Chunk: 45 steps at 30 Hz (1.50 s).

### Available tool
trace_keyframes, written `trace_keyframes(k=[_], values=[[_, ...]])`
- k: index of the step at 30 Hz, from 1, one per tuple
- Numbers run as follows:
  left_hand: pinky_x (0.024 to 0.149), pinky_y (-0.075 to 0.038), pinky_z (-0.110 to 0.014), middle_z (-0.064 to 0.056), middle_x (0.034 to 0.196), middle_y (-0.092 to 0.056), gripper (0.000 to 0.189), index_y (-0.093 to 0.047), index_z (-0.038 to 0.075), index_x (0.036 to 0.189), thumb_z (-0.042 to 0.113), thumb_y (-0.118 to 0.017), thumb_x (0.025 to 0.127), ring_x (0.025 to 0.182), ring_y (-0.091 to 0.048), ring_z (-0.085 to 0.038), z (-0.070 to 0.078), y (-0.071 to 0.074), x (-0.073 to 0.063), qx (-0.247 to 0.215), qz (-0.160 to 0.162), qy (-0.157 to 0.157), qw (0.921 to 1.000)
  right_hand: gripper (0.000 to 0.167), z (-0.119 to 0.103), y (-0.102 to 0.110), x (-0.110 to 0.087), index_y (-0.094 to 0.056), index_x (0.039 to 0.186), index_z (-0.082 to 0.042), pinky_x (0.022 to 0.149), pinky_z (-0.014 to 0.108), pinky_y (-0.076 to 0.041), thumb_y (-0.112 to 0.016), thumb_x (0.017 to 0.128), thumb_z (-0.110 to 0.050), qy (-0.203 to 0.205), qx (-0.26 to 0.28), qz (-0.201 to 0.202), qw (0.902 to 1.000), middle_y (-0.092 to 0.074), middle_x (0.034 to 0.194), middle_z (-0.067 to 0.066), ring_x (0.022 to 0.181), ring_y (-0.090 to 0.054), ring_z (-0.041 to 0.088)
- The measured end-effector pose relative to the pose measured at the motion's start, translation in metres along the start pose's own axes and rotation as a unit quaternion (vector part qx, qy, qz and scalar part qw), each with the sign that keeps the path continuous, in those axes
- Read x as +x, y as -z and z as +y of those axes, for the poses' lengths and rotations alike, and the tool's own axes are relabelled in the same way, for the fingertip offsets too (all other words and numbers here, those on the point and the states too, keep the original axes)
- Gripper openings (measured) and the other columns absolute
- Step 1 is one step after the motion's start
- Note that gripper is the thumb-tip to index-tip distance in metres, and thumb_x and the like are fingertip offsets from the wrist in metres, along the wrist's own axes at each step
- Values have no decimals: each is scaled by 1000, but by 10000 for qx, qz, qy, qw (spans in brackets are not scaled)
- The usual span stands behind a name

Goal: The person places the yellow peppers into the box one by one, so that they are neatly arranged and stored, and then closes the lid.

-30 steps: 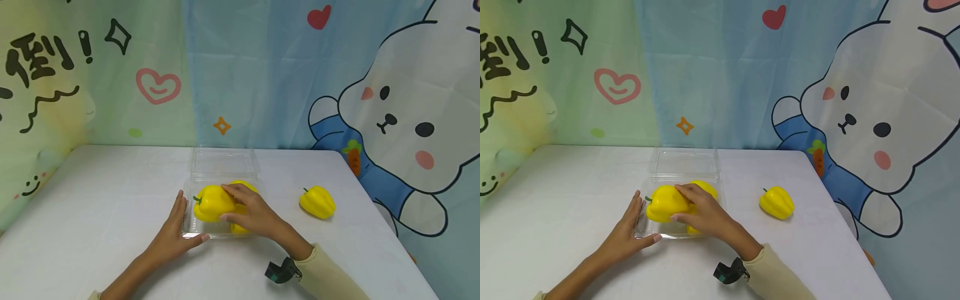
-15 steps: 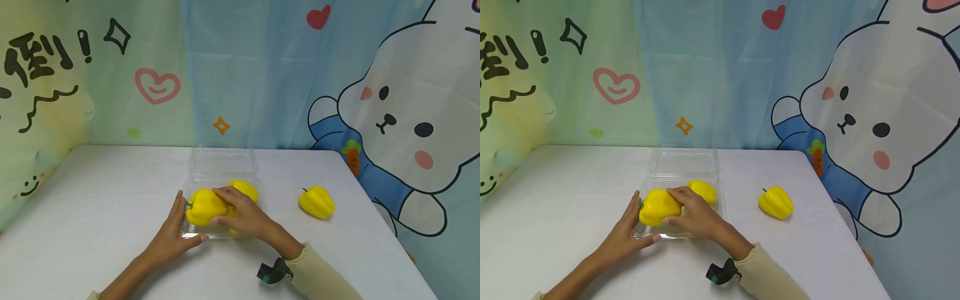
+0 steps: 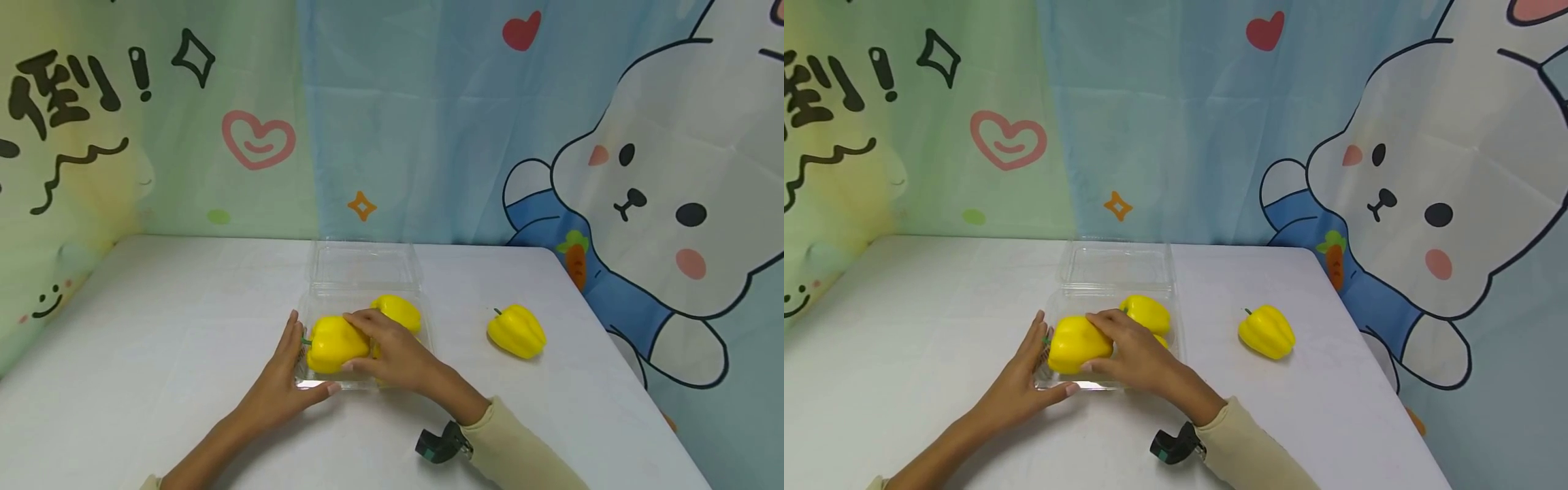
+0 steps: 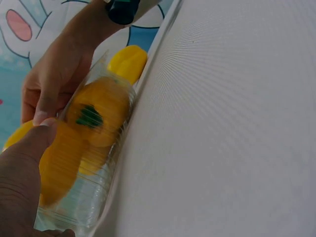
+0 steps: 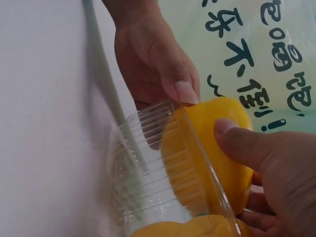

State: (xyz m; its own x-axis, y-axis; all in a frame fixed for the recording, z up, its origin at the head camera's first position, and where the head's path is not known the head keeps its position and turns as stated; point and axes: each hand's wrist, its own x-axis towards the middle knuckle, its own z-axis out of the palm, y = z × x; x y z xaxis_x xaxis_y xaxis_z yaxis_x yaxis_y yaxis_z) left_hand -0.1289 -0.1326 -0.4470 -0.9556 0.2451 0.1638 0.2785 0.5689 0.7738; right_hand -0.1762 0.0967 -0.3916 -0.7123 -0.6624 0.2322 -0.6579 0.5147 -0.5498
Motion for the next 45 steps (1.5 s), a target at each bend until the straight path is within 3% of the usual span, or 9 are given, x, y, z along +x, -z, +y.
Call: trace_keyframes(k=[7,22,31,45], values=[[110,-24,-55,-2,162,10,119,-10,-6,152,58,-76,76,145,-10,-34,1,0,-1,-74,38,-48,10000,73,0,-2,-1,-46,146,-10,104,32,-40,-73,86,-42,-98,-839,-561,9948,-51,136,4,122,-51,17],[111,-22,-55,-2,161,11,119,-11,-8,151,55,-78,76,145,-8,-34,0,-4,-3,-121,36,-52,9999,72,0,-6,-1,-46,145,-8,106,34,-37,-69,88,-46,-46,-1332,-727,9884,-53,140,5,127,-49,20],[110,-23,-56,0,161,12,120,-10,-8,151,56,-77,76,146,-7,-34,1,-3,-1,-71,49,-66,9999,66,4,1,-1,-44,146,-9,109,36,-34,-60,94,-46,-51,-1023,-983,9899,-48,144,6,131,-45,19],[109,-23,-58,-4,161,11,118,-8,-9,151,54,-76,78,145,-5,-38,2,-3,0,-83,56,-123,9999,64,2,4,-3,-47,143,-3,110,36,-33,-62,95,-42,-143,-988,-874,9912,-46,146,7,133,-43,21]])
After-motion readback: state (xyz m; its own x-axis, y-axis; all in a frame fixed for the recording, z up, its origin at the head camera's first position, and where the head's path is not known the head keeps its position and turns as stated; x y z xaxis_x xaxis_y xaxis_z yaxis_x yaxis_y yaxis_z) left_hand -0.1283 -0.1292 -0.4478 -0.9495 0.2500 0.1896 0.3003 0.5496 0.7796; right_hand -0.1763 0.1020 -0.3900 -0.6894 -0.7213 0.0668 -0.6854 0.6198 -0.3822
